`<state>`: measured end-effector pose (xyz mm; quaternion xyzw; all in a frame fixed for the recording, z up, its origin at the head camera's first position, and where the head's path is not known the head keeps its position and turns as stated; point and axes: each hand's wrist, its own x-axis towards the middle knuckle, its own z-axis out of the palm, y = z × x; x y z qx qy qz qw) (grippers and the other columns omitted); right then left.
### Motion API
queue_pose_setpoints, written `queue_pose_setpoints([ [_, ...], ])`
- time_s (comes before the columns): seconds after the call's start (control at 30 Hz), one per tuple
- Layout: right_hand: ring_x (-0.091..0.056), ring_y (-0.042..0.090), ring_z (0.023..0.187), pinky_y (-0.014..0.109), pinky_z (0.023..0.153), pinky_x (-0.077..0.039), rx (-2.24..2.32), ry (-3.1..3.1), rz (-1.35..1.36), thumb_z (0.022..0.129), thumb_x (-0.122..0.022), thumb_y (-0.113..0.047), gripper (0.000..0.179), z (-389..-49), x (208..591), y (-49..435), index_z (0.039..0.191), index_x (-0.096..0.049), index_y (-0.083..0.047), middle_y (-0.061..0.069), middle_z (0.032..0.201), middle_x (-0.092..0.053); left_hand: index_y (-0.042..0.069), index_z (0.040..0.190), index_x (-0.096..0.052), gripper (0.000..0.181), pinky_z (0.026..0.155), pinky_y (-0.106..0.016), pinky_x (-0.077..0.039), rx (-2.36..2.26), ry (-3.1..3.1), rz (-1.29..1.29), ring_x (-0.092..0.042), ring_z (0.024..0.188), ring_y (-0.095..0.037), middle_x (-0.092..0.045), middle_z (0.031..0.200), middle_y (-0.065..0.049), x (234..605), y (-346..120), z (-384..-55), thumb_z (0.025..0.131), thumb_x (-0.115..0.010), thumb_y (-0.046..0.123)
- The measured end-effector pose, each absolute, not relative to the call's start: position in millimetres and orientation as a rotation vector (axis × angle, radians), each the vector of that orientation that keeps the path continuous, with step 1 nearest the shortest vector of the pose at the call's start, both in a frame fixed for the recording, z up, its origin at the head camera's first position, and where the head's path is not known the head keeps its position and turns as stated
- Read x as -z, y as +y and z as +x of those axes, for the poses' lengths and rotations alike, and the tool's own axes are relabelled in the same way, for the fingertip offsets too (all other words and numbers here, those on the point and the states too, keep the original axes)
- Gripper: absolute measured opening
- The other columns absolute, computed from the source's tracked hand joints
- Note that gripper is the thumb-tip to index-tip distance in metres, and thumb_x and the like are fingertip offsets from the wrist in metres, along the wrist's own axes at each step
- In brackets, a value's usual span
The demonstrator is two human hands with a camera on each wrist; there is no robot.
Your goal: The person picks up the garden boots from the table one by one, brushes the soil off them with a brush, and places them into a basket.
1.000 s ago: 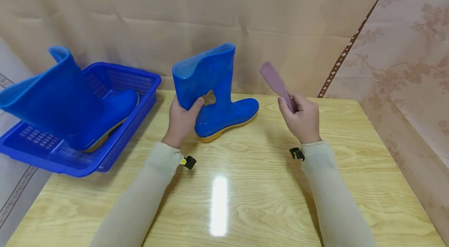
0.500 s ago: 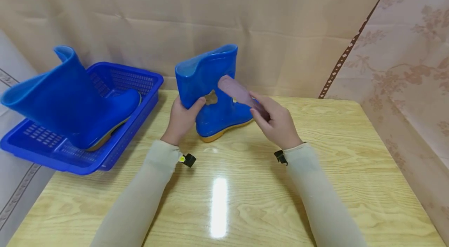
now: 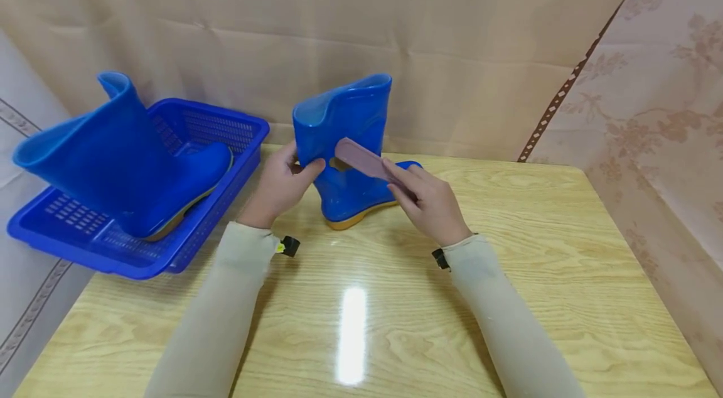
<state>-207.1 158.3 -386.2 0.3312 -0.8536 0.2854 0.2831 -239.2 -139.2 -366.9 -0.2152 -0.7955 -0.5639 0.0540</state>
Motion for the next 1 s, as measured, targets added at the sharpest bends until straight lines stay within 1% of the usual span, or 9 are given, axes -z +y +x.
queue_pose_setpoints([
  [0.27, -0.044, 0.010, 0.062, 0.025, 0.051, -0.035, -0.803, -2.295, 0.864, 0.097, -0.074, -0.009, 0.047, -204.6, 385.7, 161.3, 0.142, -0.064, -0.014, 0.003, 0.082, -0.056, 0.003, 0.137, -0.060, 0.040, 0.097, -0.055, -0.054, 1.629, -2.464, -0.643, -0.065, 0.116, -0.033, -0.067, 0.133, -0.017, 363.0, -136.1, -234.9, 0.102, -0.063, 0.021],
  [0.37, -0.043, 0.010, 0.062, 0.025, 0.050, -0.035, -0.793, -2.304, 0.855, 0.095, -0.075, -0.008, 0.048, -204.8, 385.0, 162.0, 0.142, -0.065, -0.015, 0.002, 0.081, -0.055, 0.004, 0.138, -0.060, 0.040, 0.098, -0.055, -0.054, 1.624, -2.468, -0.647, -0.065, 0.119, -0.033, -0.066, 0.135, -0.016, 361.3, -134.9, -233.9, 0.102, -0.062, 0.020],
  [0.53, -0.043, 0.011, 0.062, 0.026, 0.051, -0.035, -0.780, -2.353, 0.819, 0.093, -0.078, -0.006, 0.050, -205.4, 383.0, 164.2, 0.140, -0.066, -0.017, 0.001, 0.078, -0.053, 0.007, 0.144, -0.056, 0.043, 0.104, -0.059, -0.050, 1.633, -2.458, -0.607, -0.060, 0.131, -0.034, -0.061, 0.144, -0.013, 361.5, -132.6, -233.7, 0.105, -0.057, 0.022],
  [0.6, -0.044, 0.011, 0.062, 0.026, 0.051, -0.036, -0.785, -2.377, 0.800, 0.094, -0.077, -0.009, 0.048, -205.6, 382.4, 166.3, 0.140, -0.067, -0.018, 0.000, 0.077, -0.052, 0.008, 0.146, -0.055, 0.044, 0.105, -0.060, -0.049, 1.625, -2.459, -0.580, -0.058, 0.133, -0.034, -0.060, 0.145, -0.013, 361.8, -132.0, -234.0, 0.105, -0.057, 0.024],
  [0.8, -0.043, 0.011, 0.062, 0.027, 0.052, -0.036, -0.769, -2.393, 0.785, 0.096, -0.075, -0.013, 0.045, -207.4, 380.7, 173.5, 0.140, -0.067, -0.019, -0.001, 0.075, -0.051, 0.008, 0.146, -0.055, 0.044, 0.105, -0.060, -0.049, 1.618, -2.446, -0.555, -0.058, 0.134, -0.034, -0.061, 0.145, -0.013, 364.8, -131.2, -236.3, 0.106, -0.056, 0.027],
  [1.0, -0.042, 0.010, 0.061, 0.026, 0.051, -0.036, -0.773, -2.348, 0.828, 0.097, -0.074, -0.011, 0.044, -205.5, 378.7, 174.6, 0.140, -0.067, -0.015, 0.000, 0.075, -0.052, 0.005, 0.142, -0.058, 0.041, 0.105, -0.059, -0.049, 1.601, -2.442, -0.560, -0.060, 0.131, -0.034, -0.063, 0.141, -0.014, 365.4, -128.2, -236.2, 0.106, -0.056, 0.025],
])
